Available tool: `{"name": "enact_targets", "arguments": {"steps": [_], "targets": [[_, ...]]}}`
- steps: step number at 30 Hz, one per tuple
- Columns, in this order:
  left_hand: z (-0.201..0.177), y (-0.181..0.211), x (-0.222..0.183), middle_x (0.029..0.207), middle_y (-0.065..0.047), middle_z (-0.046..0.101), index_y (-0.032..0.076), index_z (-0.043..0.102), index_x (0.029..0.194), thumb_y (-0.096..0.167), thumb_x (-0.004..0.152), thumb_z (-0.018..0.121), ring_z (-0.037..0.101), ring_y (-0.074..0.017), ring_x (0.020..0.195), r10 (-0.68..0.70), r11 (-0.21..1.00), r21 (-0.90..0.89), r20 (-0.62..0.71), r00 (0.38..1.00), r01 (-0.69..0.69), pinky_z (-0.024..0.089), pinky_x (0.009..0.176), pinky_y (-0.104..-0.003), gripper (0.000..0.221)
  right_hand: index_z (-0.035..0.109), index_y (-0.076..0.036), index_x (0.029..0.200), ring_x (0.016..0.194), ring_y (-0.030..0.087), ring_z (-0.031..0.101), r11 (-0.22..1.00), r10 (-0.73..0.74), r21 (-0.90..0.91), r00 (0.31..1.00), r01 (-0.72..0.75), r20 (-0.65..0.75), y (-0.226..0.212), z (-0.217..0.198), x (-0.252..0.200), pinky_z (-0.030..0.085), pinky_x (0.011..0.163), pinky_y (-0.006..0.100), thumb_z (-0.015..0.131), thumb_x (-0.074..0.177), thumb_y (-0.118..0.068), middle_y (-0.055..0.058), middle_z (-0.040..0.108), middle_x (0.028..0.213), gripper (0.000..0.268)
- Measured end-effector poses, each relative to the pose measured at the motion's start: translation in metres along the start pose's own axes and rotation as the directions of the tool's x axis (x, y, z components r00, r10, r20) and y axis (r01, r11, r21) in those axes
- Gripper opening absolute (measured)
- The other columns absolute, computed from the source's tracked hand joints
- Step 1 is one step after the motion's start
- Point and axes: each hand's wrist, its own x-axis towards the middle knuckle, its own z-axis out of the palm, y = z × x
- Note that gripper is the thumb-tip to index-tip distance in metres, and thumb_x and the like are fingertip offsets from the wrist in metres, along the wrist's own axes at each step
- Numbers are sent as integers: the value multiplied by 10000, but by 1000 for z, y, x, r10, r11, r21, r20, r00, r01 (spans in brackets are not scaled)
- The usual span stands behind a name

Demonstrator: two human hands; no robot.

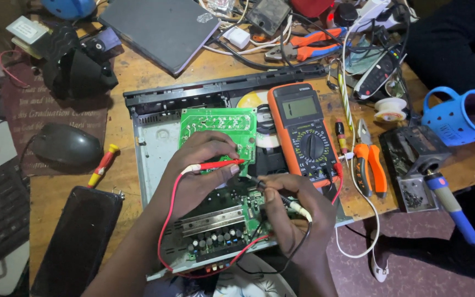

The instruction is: Testing various points on a circuit board using a digital multimeter to diagnose faults.

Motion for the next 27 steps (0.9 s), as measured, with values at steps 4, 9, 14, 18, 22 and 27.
{"name": "enact_targets", "arguments": {"steps": [4, 9, 14, 18, 22, 27], "targets": [[-2, 6, 1, 1199, -73, 749, 94, 747, 1120, 185, 1001, 770, 699, -257, 1204, 53, 999, 6, -24, 998, -53, 508, 1074, -407, 151, 742, -39, 968, 817, 179, 757, 998, -57, 5, 998, 57, 38, 5, -4, -5, 589, 760, 301, 671, 1003, -163, 68, 783, 919, 147], [-11, 27, -5, 1215, -81, 792, 78, 718, 1110, 179, 1015, 691, 769, -224, 1158, -61, 998, -33, -52, 997, 60, 602, 1000, -345, 141, 732, -80, 973, 829, 144, 752, 998, -59, 7, 994, 59, 89, 14, -7, -8, 576, 755, 289, 631, 1004, -198, 25, 781, 919, 158], [-2, 66, -33, 1172, -136, 840, 33, 724, 1241, 27, 865, 799, 848, -241, 1033, -141, 980, 156, 109, 984, 123, 642, 1038, -325, 384, 742, -40, 1020, 818, 181, 727, 987, -150, 85, 978, 138, 144, 11, -10, -5, 570, 737, 314, 618, 1048, -169, 67, 772, 950, 181], [16, 52, -59, 905, -140, 739, 166, 581, 1381, 348, 1060, 545, 711, -406, 780, -305, 825, 548, 226, 925, 138, 529, 625, -575, 371, 742, -37, 1194, 1010, 207, 799, 977, -182, 151, 959, 152, 216, 5, -11, -5, 628, 900, 344, 635, 1040, -97, 91, 806, 1130, 196], [25, 64, -72, 937, -78, 780, 177, 631, 1463, 354, 1098, 454, 717, -298, 842, -221, 838, 534, 139, 965, 115, 552, 673, -463, 442, 727, -97, 1305, 1165, 178, 773, 983, -7, 176, 940, -57, 340, -6, -15, -10, 593, 1017, 338, 707, 1029, -276, 60, 802, 1272, 330], [30, 68, -79, 928, -105, 696, 87, 642, 1430, 404, 1090, 509, 575, -296, 944, -140, 904, 425, 193, 971, 46, 474, 798, -451, 484, 801, -84, 969, 873, 156, 781, 972, 81, 192, 960, -136, 267, -15, -20, -15, 611, 763, 302, 648, 1038, -209, 38, 830, 942, 210]]}}
